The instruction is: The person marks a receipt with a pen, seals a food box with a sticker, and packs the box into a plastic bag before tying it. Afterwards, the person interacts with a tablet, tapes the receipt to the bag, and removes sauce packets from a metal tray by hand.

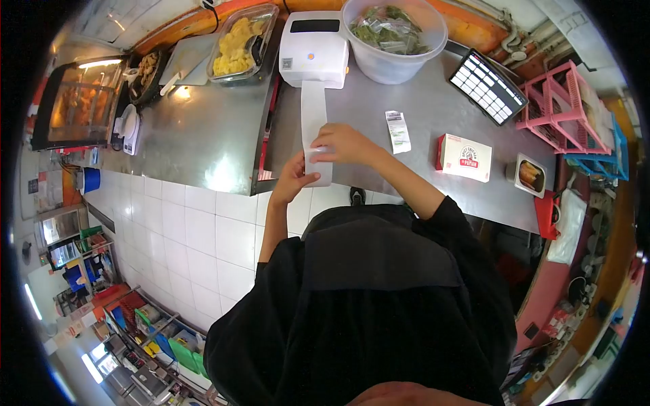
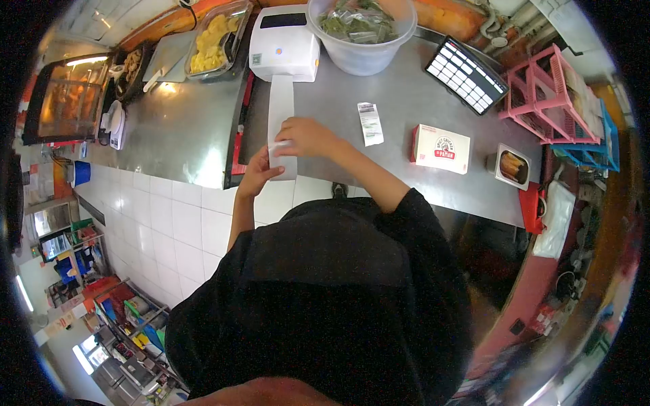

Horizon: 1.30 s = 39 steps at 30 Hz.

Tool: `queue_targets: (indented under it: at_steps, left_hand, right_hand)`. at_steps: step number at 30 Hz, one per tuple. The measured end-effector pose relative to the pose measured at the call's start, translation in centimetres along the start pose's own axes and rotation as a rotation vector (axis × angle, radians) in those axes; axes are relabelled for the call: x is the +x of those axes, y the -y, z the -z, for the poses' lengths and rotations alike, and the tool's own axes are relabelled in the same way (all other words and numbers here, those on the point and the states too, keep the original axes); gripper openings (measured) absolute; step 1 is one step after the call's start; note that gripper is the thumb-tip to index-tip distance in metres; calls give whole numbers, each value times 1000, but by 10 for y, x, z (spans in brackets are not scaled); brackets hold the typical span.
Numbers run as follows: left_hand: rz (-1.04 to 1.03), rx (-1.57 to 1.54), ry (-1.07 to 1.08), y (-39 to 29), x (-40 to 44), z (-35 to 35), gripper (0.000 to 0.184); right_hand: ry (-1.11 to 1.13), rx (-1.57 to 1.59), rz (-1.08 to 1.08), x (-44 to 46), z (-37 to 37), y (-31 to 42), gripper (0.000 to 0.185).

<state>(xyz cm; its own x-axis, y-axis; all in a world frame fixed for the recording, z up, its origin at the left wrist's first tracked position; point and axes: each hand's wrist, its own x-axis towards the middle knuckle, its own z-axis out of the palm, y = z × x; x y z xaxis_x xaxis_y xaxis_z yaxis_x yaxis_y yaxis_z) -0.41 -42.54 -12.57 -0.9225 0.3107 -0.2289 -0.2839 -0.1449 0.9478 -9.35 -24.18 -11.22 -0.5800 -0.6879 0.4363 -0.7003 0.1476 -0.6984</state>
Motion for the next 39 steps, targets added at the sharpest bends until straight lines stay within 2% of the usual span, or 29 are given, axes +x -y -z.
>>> queue_targets:
  at_steps: [1,3,6,9,14,16,17,19,22,25,27,28,29,30,31,32,33,35,37,39]
  left_hand:
    - [-13,-1,-1,-1,0,-1,52]
    - [4,42,17,-3,1,1,52]
    - [23,90,23,-4,4,2,52]
    - [23,84,12,-10,4,-2,50]
    - [70,51,30,1,8,5,41]
    - [174,182,-95,6,15,10,36]
    - [172,185,-84,10,18,12,36]
    - [33,107,-54,4,20,6,36]
    - [6,66,-47,-6,19,-4,35]
    - [15,60,-19,-8,20,-3,36]
    - [18,67,-16,-13,18,-6,38]
    - [22,72,-15,-15,17,-8,41]
    - [22,72,-13,-4,15,6,41]
    - [209,512,83,17,14,32,48]
    - [394,953,179,30,13,47,55]
    - [391,955,182,37,3,46,55]
    - [501,1298,51,43,-12,42,62]
    - [583,1647,-83,41,-10,29,71]
    - [187,1630,-260,28,1,1,79]
    - [44,1149,-197,22,38,-38,76]
  right_hand:
    - [-7,0,-3,-1,0,-1,16]
    - [120,91,-120,-2,0,-5,18]
    - [127,158,-209,-1,-1,-13,18]
    - [77,-22,-84,-1,-5,-12,18]
    - [87,42,-63,-6,6,-8,18]
    - [83,54,-59,-5,8,-11,18]
    - [86,74,-83,-4,7,-12,17]
    - [81,89,-108,-2,12,-11,17]
    - [91,230,-215,-1,16,-15,15]
    - [20,299,-247,-6,2,-30,15]
    - [-170,559,-389,-7,-6,-35,14]
    - [-172,559,-390,-8,-3,-35,14]
    - [-336,484,-470,-11,1,-34,18]
    - [-501,404,-546,-13,8,-31,21]
    - [-504,401,-544,-21,16,-28,21]
    - [-615,238,-575,-34,26,-25,22]
    - [-726,70,-603,-49,34,-21,23]
    - [-788,-49,-749,-85,46,-7,24]
    - [-754,9,-992,-127,53,9,24]
    - [-826,16,-1005,-178,45,11,25]
